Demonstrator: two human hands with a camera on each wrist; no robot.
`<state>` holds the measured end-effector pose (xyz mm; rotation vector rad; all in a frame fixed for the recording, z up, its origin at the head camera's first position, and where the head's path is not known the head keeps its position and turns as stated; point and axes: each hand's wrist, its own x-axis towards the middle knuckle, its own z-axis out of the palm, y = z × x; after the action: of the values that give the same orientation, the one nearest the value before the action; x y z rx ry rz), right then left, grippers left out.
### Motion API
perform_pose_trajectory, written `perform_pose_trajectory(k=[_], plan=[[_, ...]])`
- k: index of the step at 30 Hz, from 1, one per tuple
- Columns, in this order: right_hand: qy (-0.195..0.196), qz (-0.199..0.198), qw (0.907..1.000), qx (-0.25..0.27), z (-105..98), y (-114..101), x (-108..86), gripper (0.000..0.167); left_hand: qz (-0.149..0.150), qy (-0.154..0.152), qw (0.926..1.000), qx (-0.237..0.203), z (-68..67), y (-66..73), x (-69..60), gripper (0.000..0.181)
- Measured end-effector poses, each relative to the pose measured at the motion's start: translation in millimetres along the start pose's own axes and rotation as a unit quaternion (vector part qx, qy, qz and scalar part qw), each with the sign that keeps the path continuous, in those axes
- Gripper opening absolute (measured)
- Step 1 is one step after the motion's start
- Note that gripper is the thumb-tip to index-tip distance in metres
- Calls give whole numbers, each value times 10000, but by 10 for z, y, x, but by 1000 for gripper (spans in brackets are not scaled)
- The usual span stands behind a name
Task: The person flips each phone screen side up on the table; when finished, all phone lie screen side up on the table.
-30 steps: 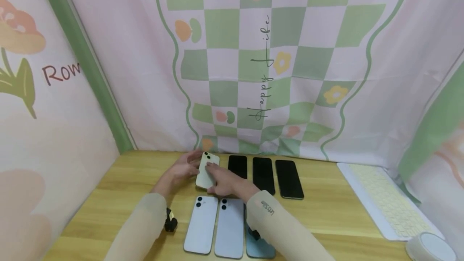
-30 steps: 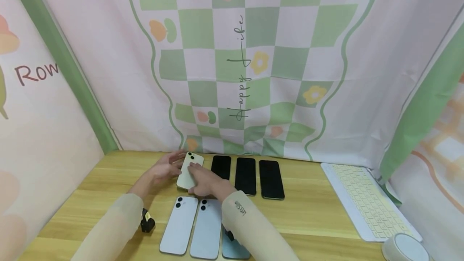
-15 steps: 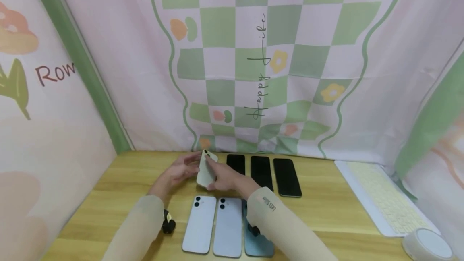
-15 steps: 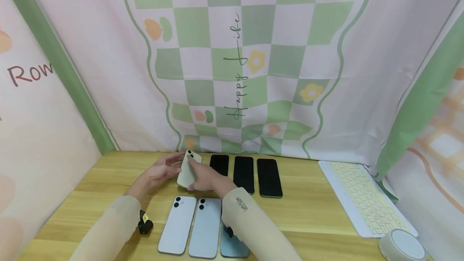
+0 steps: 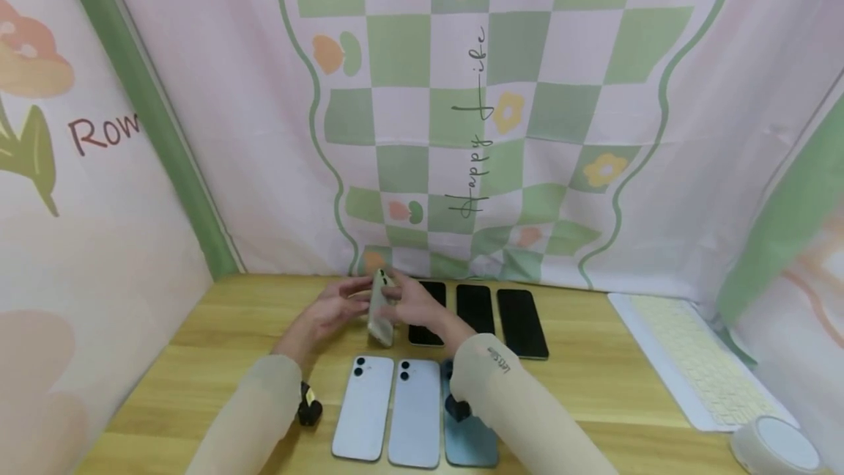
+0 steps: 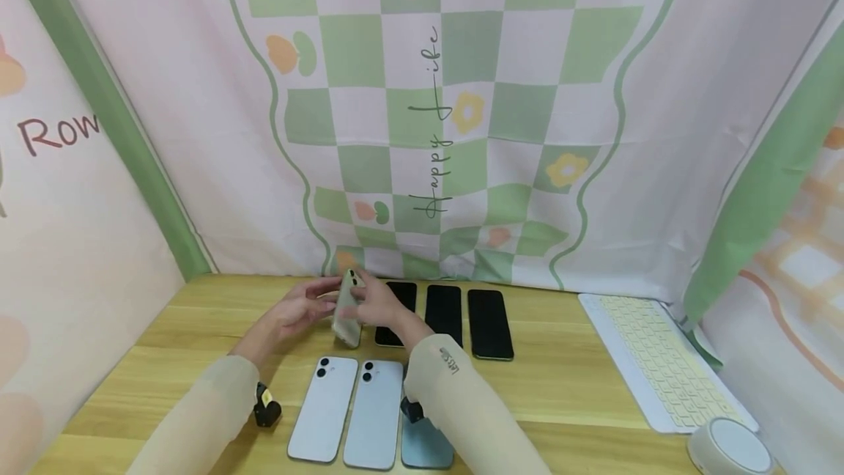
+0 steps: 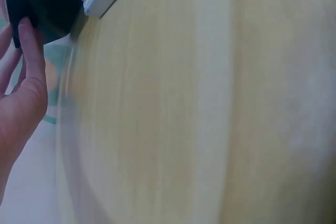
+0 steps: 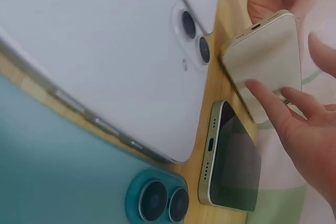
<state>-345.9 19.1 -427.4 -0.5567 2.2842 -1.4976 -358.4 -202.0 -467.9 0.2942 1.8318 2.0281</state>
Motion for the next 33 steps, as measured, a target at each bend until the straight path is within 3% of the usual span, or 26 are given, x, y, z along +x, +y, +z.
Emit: perform_pose_trajectory(k=[5,13,18,23,33], plan=[[78,268,9937,1088,-5,8,2,87,104,-180,9997,132,30,3,1,73],[515,403,9818,1783,25,11,4,65,236,-415,9985,266,85,-8,28,83],[773,504,9785,1843,49,58,27,52,391,-234,9957,805,149,0,59,82],[931,485,9782,1790,68,114,44,47,847,-112,9859,1437,204,16,67,79],[1421,654,9730,1696,89,143,44,46,702,7,9685,2389,191,24,101,79]])
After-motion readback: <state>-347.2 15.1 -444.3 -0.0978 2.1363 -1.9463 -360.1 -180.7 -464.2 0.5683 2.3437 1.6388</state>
